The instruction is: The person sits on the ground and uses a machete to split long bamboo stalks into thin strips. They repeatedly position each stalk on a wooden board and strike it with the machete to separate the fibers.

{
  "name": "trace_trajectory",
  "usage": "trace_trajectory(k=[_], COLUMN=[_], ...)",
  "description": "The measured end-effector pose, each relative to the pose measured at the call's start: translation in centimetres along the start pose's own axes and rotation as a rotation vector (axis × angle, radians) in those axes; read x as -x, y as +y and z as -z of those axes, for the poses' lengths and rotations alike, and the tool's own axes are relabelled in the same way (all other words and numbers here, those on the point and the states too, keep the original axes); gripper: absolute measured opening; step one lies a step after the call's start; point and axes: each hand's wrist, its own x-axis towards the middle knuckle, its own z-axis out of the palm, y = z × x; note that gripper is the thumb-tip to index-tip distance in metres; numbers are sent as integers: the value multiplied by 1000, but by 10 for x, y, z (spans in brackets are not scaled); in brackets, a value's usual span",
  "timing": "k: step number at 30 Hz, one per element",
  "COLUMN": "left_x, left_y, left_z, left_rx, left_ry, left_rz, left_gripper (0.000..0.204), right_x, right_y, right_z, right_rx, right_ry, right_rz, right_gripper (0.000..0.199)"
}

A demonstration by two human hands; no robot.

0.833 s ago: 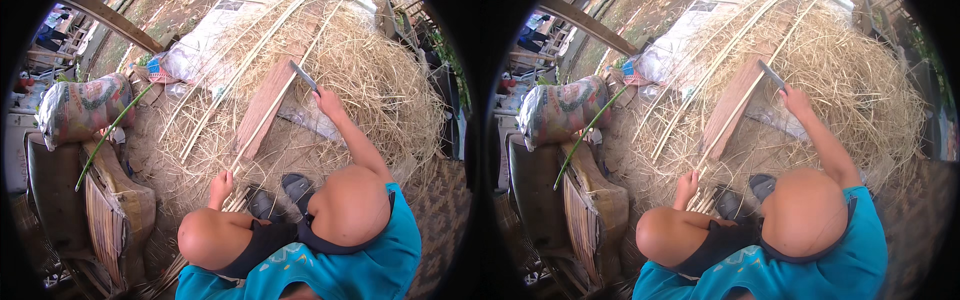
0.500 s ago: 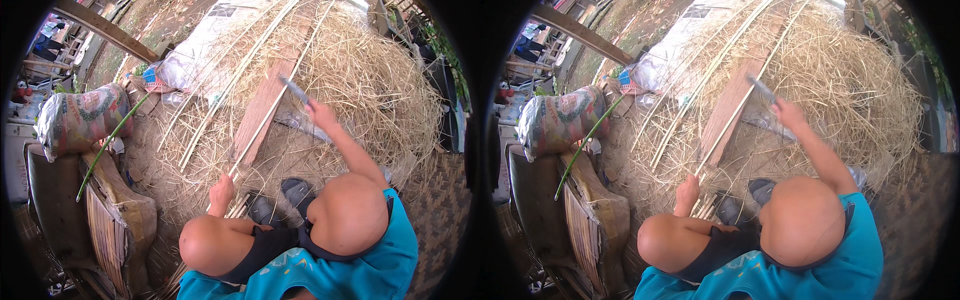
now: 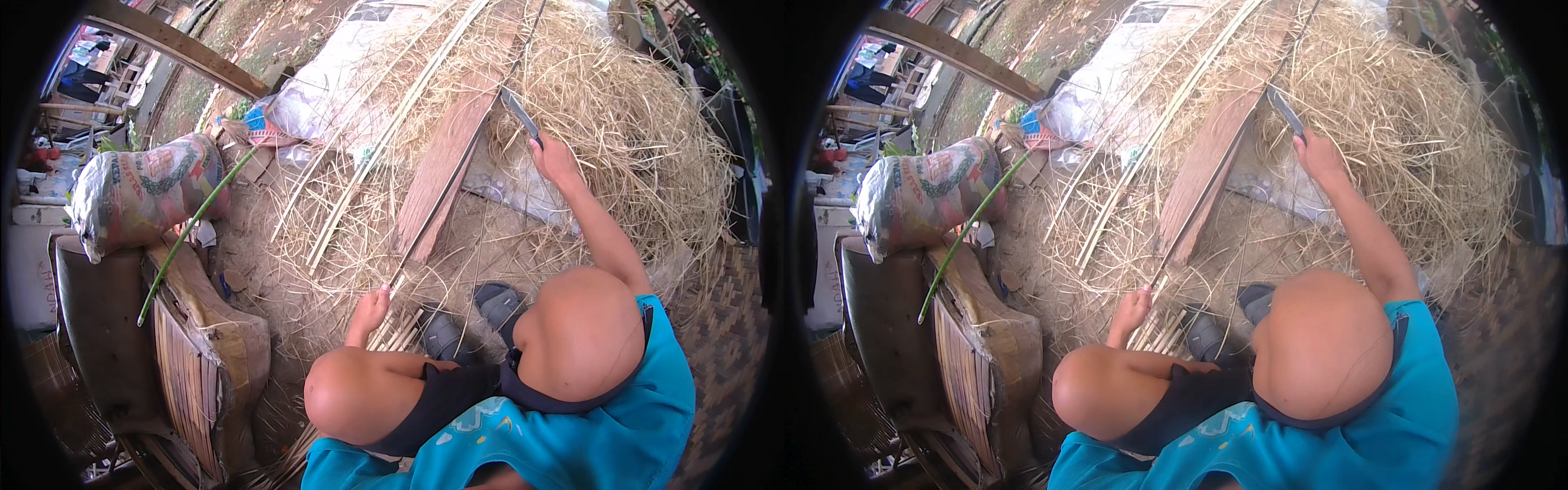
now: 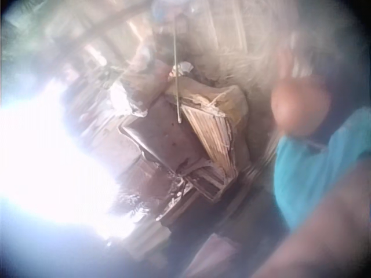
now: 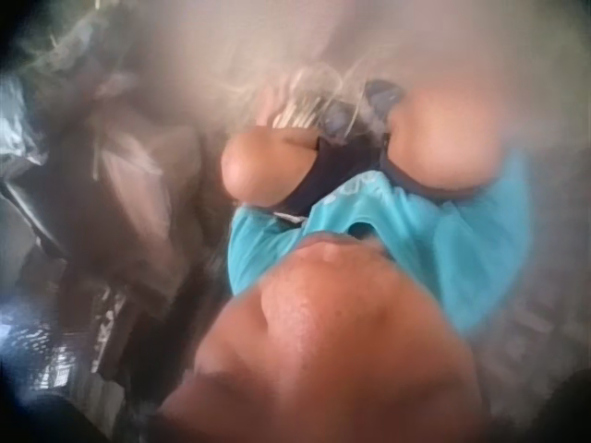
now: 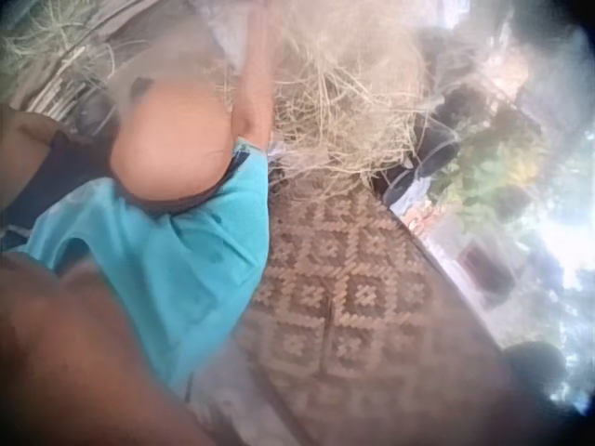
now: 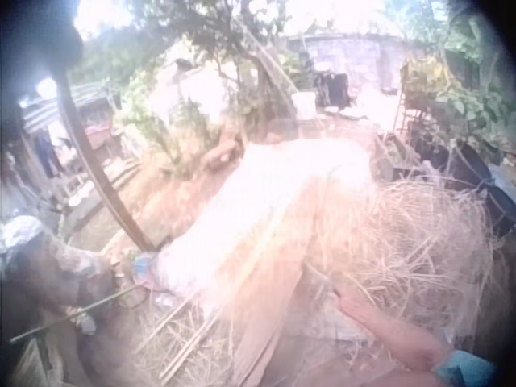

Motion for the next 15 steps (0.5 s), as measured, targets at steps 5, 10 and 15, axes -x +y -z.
trace_trajectory(k=[5, 10, 15], left_x=[-8, 24, 22], left_y=[29, 25, -4], left_z=[-21, -12, -7], left_rx=[-325, -482, -115], left_ry=[243, 106, 95], left_rz=[-148, -58, -64], left_gripper=[43, 39, 54], right_x=[132, 68, 11], right_y=[-99, -28, -19], right_z=[-62, -37, -19], right_rx=[-126, -73, 3], right_ry=[-364, -165, -9], right_rz=[455, 183, 27], right_gripper=[42, 40, 37])
